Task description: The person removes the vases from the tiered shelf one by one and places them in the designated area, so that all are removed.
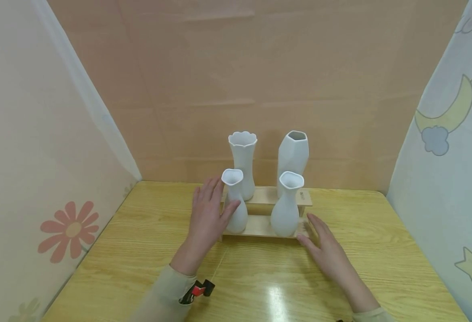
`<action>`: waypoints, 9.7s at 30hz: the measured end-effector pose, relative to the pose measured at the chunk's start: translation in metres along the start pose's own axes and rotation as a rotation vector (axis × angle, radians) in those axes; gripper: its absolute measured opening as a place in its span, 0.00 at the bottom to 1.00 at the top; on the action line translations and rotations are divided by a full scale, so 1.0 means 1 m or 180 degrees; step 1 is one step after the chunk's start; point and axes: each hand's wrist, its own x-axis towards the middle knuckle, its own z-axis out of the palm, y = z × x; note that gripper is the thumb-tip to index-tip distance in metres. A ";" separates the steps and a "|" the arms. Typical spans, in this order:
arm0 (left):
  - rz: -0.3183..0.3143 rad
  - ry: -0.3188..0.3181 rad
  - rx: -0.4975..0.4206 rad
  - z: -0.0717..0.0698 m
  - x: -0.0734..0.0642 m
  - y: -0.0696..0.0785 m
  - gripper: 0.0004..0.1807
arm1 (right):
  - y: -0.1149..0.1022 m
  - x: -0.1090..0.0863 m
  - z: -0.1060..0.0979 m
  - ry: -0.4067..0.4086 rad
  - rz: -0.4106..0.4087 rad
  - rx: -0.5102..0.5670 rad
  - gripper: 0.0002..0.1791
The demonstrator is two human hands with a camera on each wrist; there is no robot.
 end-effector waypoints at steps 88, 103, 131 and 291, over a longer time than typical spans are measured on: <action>-0.0443 0.0115 -0.1012 0.017 -0.001 0.007 0.28 | 0.045 0.024 0.021 -0.0114 0.0456 0.1298 0.51; -0.0646 0.0125 -0.1169 0.001 -0.001 0.001 0.30 | 0.046 0.023 0.021 -0.0149 0.0300 0.1179 0.48; -0.0651 0.0685 -0.0932 -0.052 0.016 -0.040 0.28 | 0.045 0.022 0.021 -0.0151 0.0426 0.1222 0.50; 0.0175 0.0641 -0.1143 -0.003 0.018 0.017 0.42 | 0.045 0.025 0.025 0.0003 0.0303 0.1182 0.46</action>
